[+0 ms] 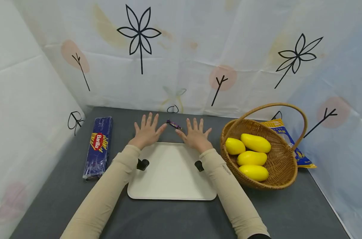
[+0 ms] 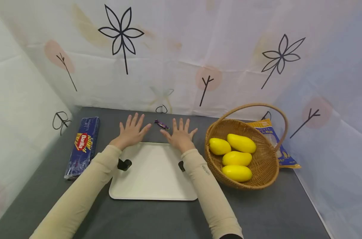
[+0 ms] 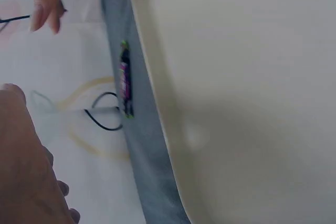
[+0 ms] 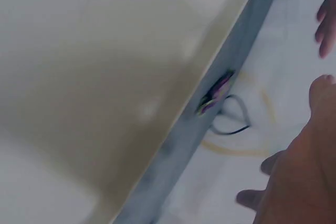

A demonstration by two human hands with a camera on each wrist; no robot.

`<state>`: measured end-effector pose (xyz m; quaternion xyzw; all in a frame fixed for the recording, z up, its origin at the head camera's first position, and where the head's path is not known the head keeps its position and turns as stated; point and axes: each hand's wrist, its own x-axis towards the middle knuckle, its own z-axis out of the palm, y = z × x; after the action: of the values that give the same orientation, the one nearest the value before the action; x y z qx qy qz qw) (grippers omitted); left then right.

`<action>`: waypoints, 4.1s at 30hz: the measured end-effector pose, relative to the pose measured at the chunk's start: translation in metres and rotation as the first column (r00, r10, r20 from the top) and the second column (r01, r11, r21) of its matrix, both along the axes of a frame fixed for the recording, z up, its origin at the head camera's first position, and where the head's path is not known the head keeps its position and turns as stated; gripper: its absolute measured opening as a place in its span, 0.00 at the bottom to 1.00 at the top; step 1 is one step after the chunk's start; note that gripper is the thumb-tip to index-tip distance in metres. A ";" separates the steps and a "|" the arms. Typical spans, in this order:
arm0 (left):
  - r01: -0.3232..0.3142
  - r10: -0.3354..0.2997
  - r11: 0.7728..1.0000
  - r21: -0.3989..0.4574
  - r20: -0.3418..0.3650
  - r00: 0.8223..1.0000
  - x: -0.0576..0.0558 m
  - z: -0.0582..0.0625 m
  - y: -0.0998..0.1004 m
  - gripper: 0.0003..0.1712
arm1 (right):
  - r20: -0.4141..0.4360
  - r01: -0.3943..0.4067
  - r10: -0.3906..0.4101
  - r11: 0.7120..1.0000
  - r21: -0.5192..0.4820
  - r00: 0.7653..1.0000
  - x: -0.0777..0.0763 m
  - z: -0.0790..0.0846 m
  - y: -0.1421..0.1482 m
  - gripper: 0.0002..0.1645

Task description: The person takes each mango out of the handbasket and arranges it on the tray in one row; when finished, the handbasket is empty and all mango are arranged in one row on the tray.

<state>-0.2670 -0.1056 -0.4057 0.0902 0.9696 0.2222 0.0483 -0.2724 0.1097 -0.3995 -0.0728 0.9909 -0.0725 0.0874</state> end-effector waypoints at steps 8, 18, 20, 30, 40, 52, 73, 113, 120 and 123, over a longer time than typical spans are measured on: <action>0.101 -0.086 0.979 0.180 -0.086 0.993 0.055 -0.013 -0.021 0.43 | -0.003 -0.069 0.070 0.986 -0.149 0.998 0.061 0.031 0.001 0.51; 0.091 -0.063 0.942 0.322 -0.096 0.993 0.120 -0.036 -0.060 0.38 | -0.156 -0.157 0.123 0.961 -0.226 0.980 0.156 0.075 0.053 0.46; 0.100 -0.074 0.938 0.333 -0.090 0.993 0.126 -0.043 -0.065 0.37 | -0.187 -0.160 0.120 0.962 -0.222 0.975 0.167 0.080 0.067 0.46; 0.087 -0.070 0.957 0.276 -0.073 0.995 0.137 -0.065 -0.079 0.35 | -0.158 -0.156 0.121 0.960 -0.232 0.980 0.166 0.095 0.147 0.34; 0.115 -0.093 0.975 0.190 -0.118 0.989 0.139 -0.081 -0.080 0.36 | 0.029 -0.068 0.073 0.986 -0.154 0.997 0.145 0.079 0.189 0.33; 0.106 -0.087 0.983 0.152 -0.127 0.988 0.139 -0.080 -0.081 0.37 | 0.105 -0.095 0.118 0.975 -0.198 0.987 0.134 0.069 0.194 0.30; 0.105 -0.085 0.982 0.154 -0.129 0.988 0.140 -0.082 -0.080 0.36 | 0.161 -0.103 0.123 0.987 -0.126 0.979 0.132 0.056 0.193 0.25; 0.099 -0.080 0.984 0.150 -0.127 0.989 0.139 -0.080 -0.080 0.36 | 0.124 -0.127 0.138 0.988 -0.088 0.983 0.128 0.048 0.192 0.23; 0.095 -0.077 0.984 0.151 -0.119 0.990 0.139 -0.079 -0.080 0.36 | 0.139 -0.119 0.130 0.989 -0.085 0.982 0.128 0.048 0.191 0.23; 0.098 -0.079 0.984 0.151 -0.126 0.989 0.139 -0.078 -0.080 0.35 | 0.140 -0.119 0.130 0.990 -0.080 0.982 0.128 0.048 0.191 0.23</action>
<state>-0.1280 -0.1852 -0.4838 0.1497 0.9453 0.2898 -0.0071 -0.1443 0.3005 -0.3514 -0.1322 0.9722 -0.1074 0.1608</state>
